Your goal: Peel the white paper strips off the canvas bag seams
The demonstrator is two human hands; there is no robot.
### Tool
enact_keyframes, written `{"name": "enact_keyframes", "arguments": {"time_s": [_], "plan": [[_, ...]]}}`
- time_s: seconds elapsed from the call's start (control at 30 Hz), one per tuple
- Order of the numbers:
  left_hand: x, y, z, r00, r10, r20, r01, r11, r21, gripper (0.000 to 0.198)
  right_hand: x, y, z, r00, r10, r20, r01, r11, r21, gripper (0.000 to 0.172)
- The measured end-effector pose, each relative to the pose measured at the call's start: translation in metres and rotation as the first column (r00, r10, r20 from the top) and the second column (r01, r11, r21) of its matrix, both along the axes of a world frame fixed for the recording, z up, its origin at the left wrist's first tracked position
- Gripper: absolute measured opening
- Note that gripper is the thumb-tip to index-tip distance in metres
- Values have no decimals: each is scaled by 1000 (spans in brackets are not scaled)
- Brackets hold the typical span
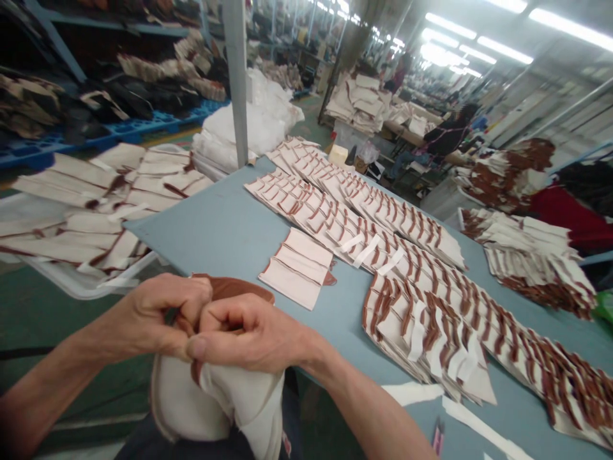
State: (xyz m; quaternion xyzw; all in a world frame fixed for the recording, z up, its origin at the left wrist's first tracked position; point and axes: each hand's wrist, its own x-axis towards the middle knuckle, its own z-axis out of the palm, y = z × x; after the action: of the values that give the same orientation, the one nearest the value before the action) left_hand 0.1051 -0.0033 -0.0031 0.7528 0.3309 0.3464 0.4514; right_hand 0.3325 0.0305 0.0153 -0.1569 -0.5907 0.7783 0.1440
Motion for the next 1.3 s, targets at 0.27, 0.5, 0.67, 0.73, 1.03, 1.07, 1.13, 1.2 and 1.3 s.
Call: {"name": "enact_keyframes", "arguments": {"time_s": [0.27, 0.5, 0.67, 0.73, 1.03, 1.07, 1.13, 1.2, 1.3], "plan": [[6, 4, 6, 997, 45, -68, -35, 989, 147, 56, 22, 9, 27, 979, -111, 170, 34, 914, 405, 40], [-3, 22, 10, 991, 101, -88, -96, 993, 67, 49, 15, 14, 39, 960, -228, 162, 126, 870, 477, 30], [-14, 30, 7, 958, 253, -138, -246, 967, 67, 53, 17, 30, 35, 904, -400, 151, 309, 856, 414, 44], [-15, 32, 5, 949, 265, -171, -262, 964, 38, 50, 20, 39, 27, 888, -429, 167, 347, 862, 369, 54], [-29, 46, -8, 973, 81, -215, -101, 991, -82, 49, 27, 68, -12, 896, -374, 241, 277, 893, 355, 62], [-28, 45, -7, 974, 82, -213, -106, 989, -103, 47, 27, 69, -14, 897, -376, 233, 268, 880, 391, 61], [-25, 43, -1, 969, 120, -214, -156, 976, -155, 42, 27, 72, -17, 902, -382, 202, 245, 837, 489, 56], [-19, 40, 7, 967, 148, -208, -187, 965, -185, 37, 26, 75, -18, 912, -380, 153, 225, 777, 588, 52], [-13, 37, 19, 978, 91, -186, -119, 982, -144, 34, 25, 78, -18, 917, -398, 39, 263, 674, 690, 45]]}}
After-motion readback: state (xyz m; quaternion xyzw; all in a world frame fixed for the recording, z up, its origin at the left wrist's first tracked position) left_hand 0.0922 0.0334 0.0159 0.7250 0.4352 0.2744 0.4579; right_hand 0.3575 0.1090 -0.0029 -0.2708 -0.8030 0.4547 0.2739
